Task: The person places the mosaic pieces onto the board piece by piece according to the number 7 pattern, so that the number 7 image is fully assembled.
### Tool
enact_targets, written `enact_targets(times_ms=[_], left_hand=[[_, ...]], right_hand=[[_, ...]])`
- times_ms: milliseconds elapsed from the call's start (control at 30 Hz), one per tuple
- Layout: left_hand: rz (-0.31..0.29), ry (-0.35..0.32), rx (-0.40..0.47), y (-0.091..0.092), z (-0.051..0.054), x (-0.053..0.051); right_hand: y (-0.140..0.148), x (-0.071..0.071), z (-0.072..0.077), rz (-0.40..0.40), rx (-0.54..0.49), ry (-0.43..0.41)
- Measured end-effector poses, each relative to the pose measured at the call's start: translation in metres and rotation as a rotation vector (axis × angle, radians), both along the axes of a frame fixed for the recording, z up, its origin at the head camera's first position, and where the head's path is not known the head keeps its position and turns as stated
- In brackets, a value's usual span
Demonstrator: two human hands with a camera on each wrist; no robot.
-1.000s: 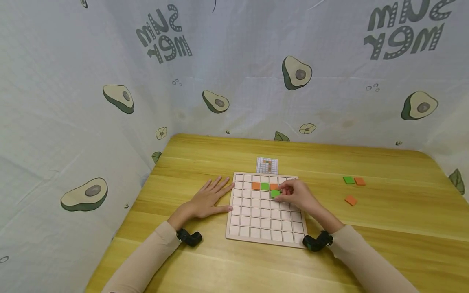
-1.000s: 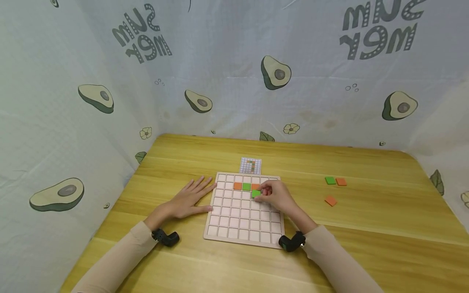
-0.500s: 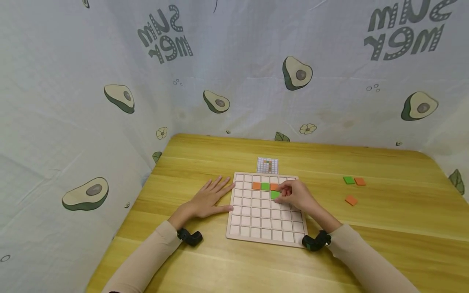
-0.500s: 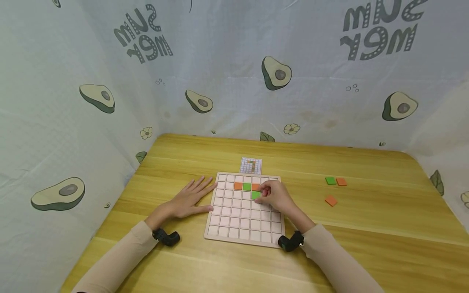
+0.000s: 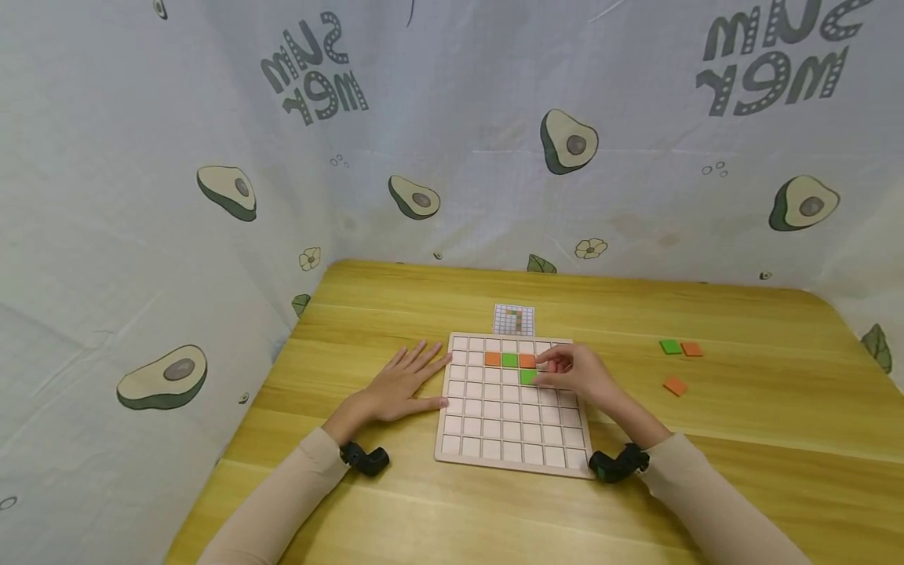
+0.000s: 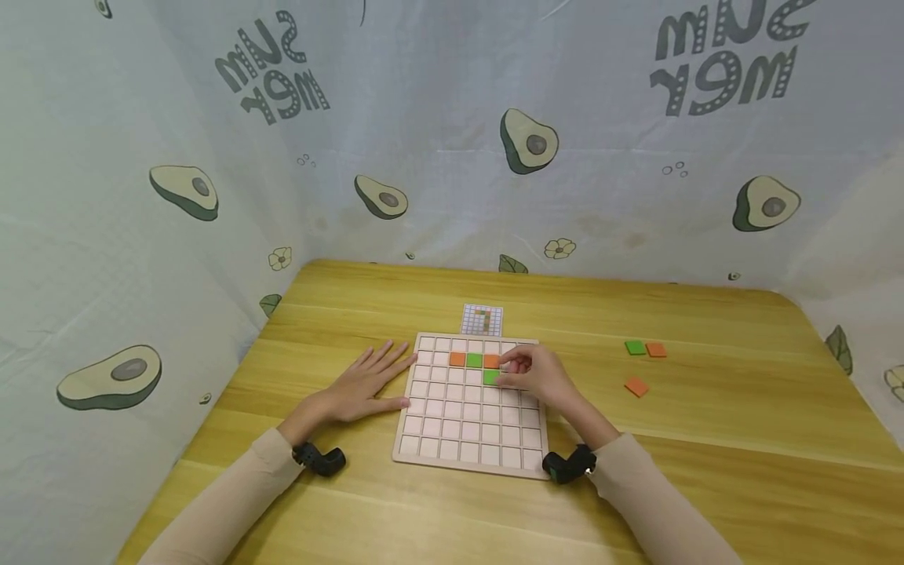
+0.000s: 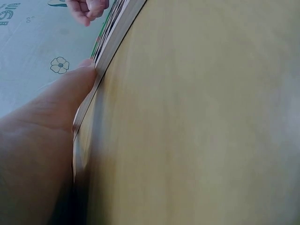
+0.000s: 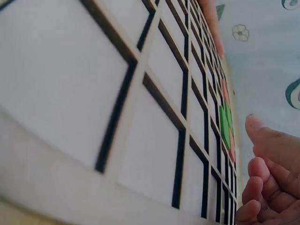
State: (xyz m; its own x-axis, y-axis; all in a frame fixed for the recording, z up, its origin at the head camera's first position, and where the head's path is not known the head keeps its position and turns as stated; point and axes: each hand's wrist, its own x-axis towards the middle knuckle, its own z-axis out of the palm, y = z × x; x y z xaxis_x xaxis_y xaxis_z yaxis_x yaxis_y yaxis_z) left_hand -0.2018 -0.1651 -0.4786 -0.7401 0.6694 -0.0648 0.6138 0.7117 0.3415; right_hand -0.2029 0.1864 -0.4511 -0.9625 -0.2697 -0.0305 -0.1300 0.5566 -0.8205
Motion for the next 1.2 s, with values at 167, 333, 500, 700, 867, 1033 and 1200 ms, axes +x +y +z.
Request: enact_targets(times_ms=[167,333,500,700,867,1033,1200], left_hand=[[0.0,-0.011,0.003,0.001,0.002,0.001],[0.001,-0.009,0.006,0.001,0.001,0.001],[-0.001,-0.002,0.007,0.001,-0.001,0.0],[-0.001,-0.006,-0.009,0.001,0.0,-0.001],[0.004,-0.016,-0.026,0.0,-0.001,-0.001],[0.007,-0.021,-0.025,0.0,-0.001,0.0],[0.005,-0.016,-0.028,0.0,-0.001,-0.001]], right_hand=[[0.016,0.004,0.008,-0.034,-0.009,0.0],[0.037,0.011,0.015,-0.046,-0.008,0.051],[0.06,0.021,0.02,-0.08,-0.003,0.111],[0.09,0.031,0.018,-0.159,0.01,0.155],[0.113,0.039,0.014,-0.224,0.038,0.149],[0.134,0.047,0.008,-0.287,0.04,0.106],[0.149,0.052,0.003,-0.339,0.043,0.079]])
